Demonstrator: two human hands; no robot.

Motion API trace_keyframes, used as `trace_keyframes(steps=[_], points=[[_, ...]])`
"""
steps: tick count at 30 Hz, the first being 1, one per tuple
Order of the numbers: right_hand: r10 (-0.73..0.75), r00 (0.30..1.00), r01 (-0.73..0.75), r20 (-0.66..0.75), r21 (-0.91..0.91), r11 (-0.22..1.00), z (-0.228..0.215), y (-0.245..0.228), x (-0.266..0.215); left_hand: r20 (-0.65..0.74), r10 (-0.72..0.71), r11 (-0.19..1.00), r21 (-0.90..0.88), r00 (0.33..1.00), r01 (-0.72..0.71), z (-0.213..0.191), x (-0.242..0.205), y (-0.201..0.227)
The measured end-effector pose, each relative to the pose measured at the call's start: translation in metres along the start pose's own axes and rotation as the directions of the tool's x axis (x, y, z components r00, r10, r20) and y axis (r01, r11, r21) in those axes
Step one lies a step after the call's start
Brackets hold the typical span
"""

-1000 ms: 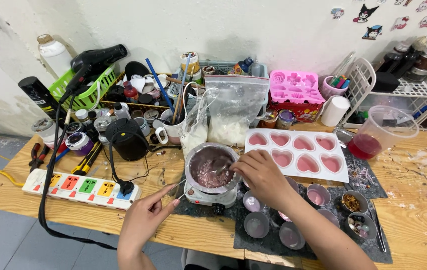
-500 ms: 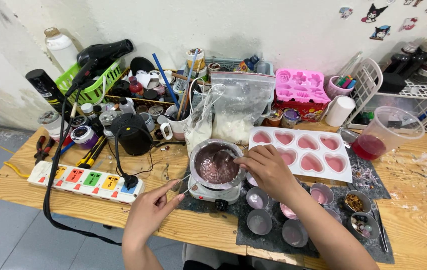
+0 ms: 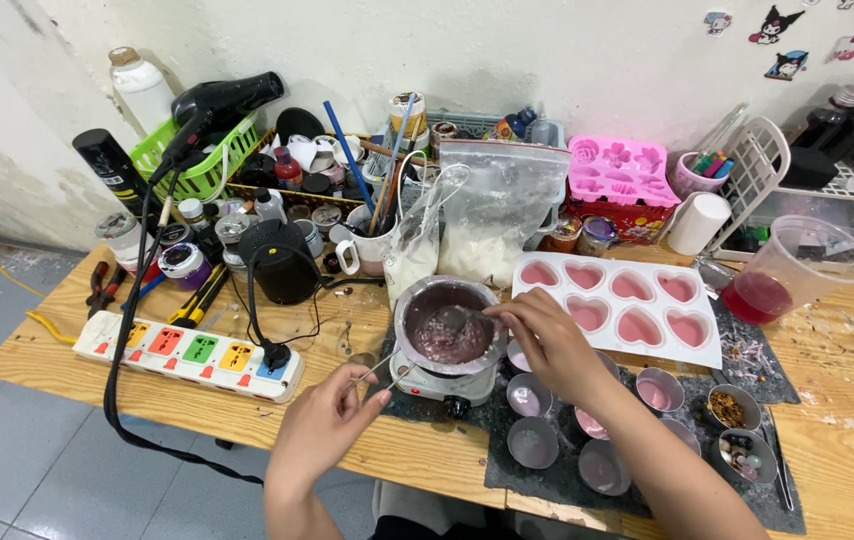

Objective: Mixing a red liquid pigment into white wax powder in a small metal pot on a scale, stirring the mixture, and pouring it into small heart-shaped molds.

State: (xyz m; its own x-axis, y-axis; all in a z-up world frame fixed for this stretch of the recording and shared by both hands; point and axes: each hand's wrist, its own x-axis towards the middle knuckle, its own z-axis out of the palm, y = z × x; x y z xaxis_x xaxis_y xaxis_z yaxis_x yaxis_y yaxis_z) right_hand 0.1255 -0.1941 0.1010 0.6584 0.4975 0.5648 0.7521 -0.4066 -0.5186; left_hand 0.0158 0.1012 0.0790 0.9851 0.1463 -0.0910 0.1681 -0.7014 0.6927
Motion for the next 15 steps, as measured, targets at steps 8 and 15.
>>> trace_keyframes(steps=[8,15], points=[[-0.303,0.953,0.291,-0.009,-0.252,0.923,-0.034,-0.027,0.001,0.16,-0.103,0.986,-0.116,0.982,0.122,0.014,-0.019,0.011],[-0.319,0.948,0.303,-0.018,-0.266,0.915,-0.042,-0.019,-0.006,0.419,0.191,0.613,-0.757,0.887,0.226,0.064,-0.027,-0.016]])
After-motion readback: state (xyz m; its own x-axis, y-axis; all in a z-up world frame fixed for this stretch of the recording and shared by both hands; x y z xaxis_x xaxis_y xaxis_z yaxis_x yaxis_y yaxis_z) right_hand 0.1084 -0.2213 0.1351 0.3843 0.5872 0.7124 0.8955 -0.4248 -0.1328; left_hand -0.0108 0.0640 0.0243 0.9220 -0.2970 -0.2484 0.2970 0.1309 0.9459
